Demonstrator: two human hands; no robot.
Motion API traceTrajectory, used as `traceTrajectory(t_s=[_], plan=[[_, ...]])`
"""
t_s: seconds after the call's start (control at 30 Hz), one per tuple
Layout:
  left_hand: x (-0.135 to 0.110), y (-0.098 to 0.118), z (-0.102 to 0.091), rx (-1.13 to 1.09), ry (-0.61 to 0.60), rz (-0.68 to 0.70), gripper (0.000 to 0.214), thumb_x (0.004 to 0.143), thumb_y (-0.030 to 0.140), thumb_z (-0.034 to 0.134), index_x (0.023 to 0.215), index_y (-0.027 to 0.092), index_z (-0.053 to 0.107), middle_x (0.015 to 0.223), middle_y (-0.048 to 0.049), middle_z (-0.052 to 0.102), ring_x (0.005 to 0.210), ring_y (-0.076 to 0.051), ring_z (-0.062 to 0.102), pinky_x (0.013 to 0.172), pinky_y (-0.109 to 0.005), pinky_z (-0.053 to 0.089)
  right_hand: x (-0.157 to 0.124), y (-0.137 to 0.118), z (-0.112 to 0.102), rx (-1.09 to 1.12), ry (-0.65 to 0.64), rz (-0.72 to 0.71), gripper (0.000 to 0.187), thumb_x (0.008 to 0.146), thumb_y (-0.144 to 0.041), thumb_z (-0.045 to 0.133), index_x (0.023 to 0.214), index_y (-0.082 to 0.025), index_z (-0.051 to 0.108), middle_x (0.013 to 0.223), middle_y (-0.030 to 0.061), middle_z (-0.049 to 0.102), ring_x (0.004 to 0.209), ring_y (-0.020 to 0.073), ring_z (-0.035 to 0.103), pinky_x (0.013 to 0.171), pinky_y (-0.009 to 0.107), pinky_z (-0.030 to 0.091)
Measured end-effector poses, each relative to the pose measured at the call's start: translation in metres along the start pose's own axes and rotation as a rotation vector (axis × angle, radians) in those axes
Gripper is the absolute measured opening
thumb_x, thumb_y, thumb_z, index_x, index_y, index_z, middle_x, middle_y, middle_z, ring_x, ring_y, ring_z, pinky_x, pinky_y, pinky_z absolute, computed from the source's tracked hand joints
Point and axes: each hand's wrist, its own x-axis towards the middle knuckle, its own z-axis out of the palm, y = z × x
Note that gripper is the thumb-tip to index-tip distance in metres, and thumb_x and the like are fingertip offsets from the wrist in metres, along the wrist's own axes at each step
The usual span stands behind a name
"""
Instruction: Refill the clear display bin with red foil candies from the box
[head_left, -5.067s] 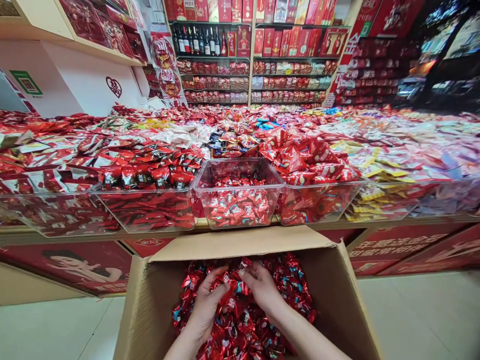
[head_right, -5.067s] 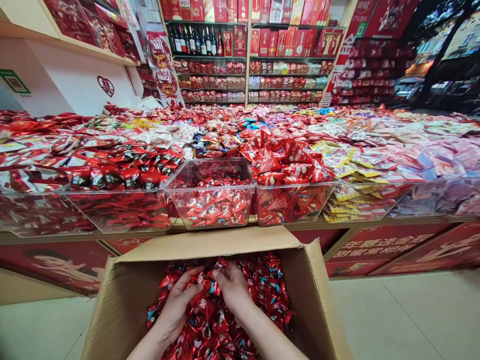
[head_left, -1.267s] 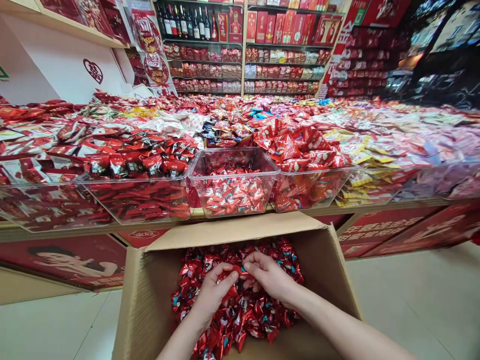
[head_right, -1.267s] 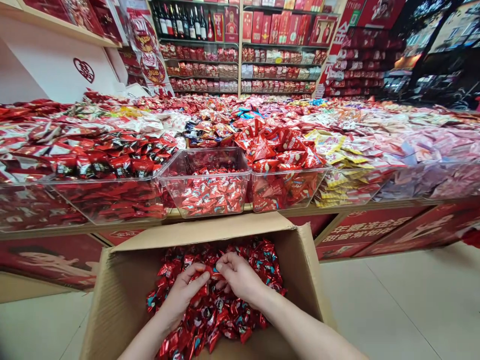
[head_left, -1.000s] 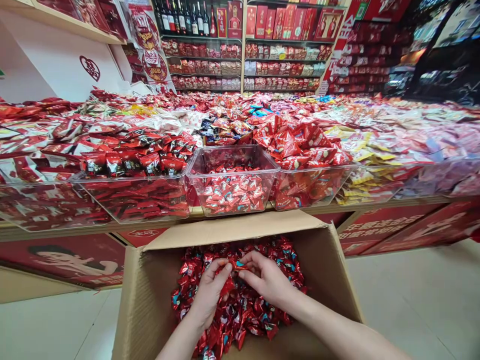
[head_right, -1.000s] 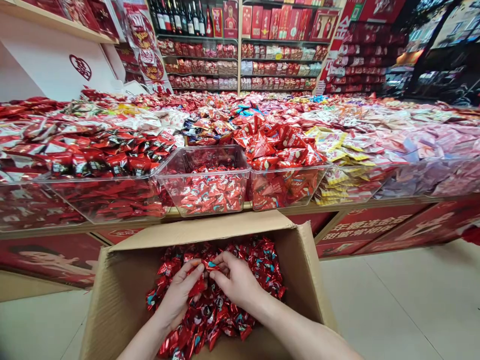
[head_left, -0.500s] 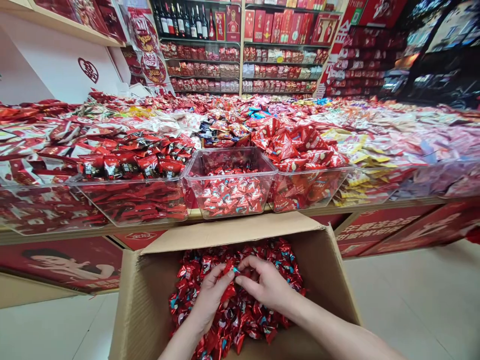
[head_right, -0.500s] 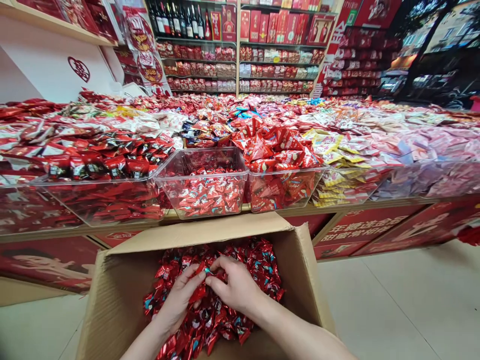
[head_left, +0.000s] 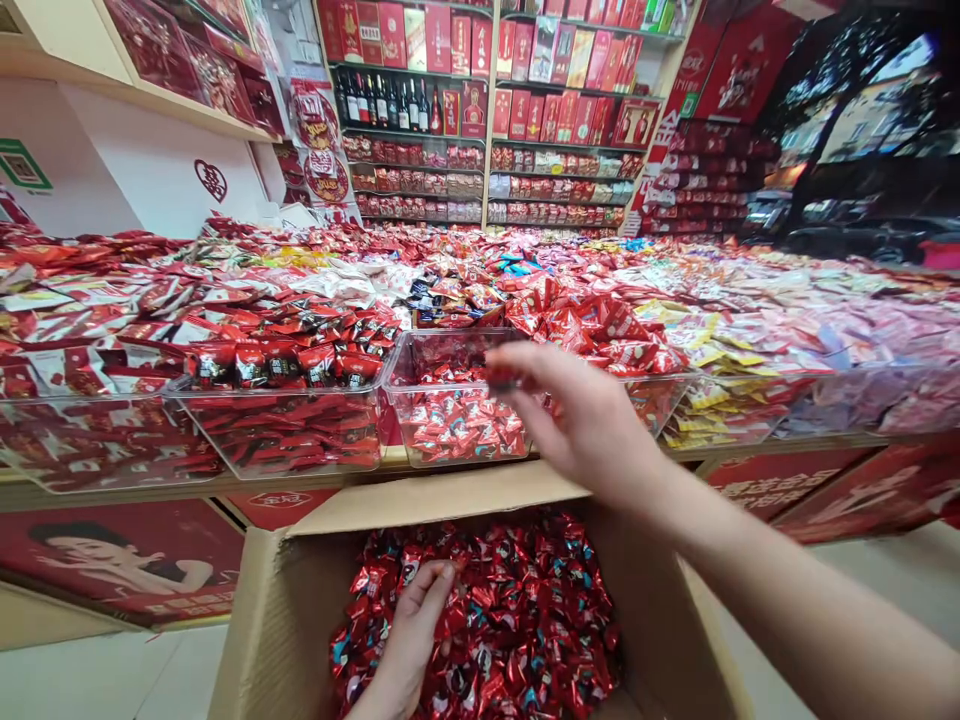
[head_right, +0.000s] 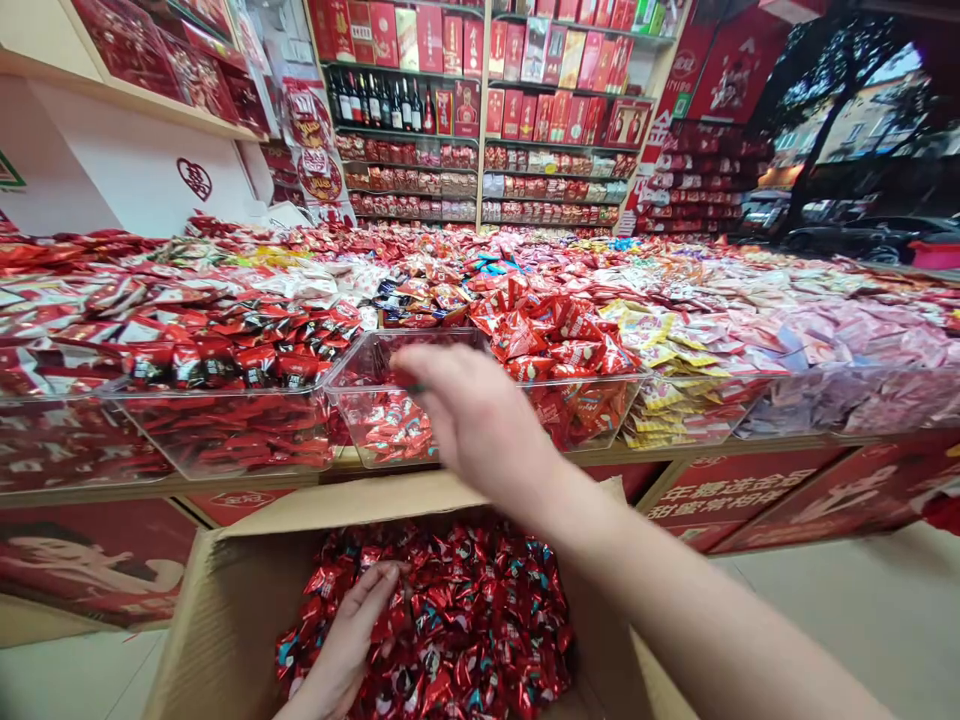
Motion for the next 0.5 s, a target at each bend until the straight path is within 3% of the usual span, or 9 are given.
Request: traceTrajectory(t_s=[0.07, 0.2, 0.27, 0.37, 0.5], plan=[[0.001, -0.001, 0.0, 0.028, 0.001, 0.006, 0.027, 0.062, 0.046, 0.057, 0.078, 0.023, 0.057, 0.064, 0.0051, 0.05, 0.046, -0.007, 0.037, 0.038, -0.017, 0.03, 0.042, 0.02, -0.004, -0.179, -0.052, 0.099, 0.029, 0.073, -0.009, 0.046, 0.1, -0.016, 0.051, 0.094, 0.0041, 0.054, 0.089, 0.0158, 0.05, 0.078, 0.031, 0.039], [0.004, -0.003, -0.001, 0.08, 0.04, 0.09, 0.03, 0.056, 0.047, 0.061, 0.073, 0.021, 0.06, 0.058, 0.0036, 0.054, 0.047, -0.011, 0.044, 0.044, -0.02, 0.033, 0.089, 0.05, 0.017, -0.395, -0.538, 0.392, 0.021, 0.061, -0.006, 0.056, 0.082, -0.008, 0.06, 0.073, 0.0072, 0.058, 0.075, 0.0196, 0.055, 0.067, 0.033, 0.042], [0.007, -0.004, -0.002, 0.093, 0.054, 0.154, 0.03, 0.054, 0.047, 0.062, 0.069, 0.021, 0.06, 0.059, 0.0026, 0.055, 0.052, -0.013, 0.048, 0.047, -0.021, 0.035, 0.095, 0.057, 0.033, -0.401, -0.686, 0.467, 0.011, 0.052, -0.002, 0.061, 0.062, -0.007, 0.061, 0.058, 0.0064, 0.057, 0.065, 0.0202, 0.056, 0.06, 0.033, 0.043], [0.012, -0.007, -0.004, 0.116, 0.045, 0.194, 0.029, 0.054, 0.048, 0.062, 0.066, 0.021, 0.06, 0.059, 0.0019, 0.055, 0.056, -0.015, 0.05, 0.049, -0.022, 0.036, 0.095, 0.063, 0.047, -0.363, -0.773, 0.519, 0.011, 0.043, -0.003, 0.066, 0.046, -0.008, 0.057, 0.043, 0.0025, 0.053, 0.053, 0.0178, 0.055, 0.052, 0.03, 0.044], [0.016, -0.011, -0.007, 0.137, 0.02, 0.183, 0.03, 0.056, 0.048, 0.06, 0.068, 0.021, 0.06, 0.06, 0.0022, 0.054, 0.054, -0.014, 0.048, 0.049, -0.022, 0.035, 0.089, 0.064, 0.043, -0.345, -0.692, 0.488, 0.007, 0.054, -0.01, 0.065, 0.059, -0.009, 0.061, 0.057, 0.0063, 0.06, 0.063, 0.018, 0.057, 0.058, 0.03, 0.044]])
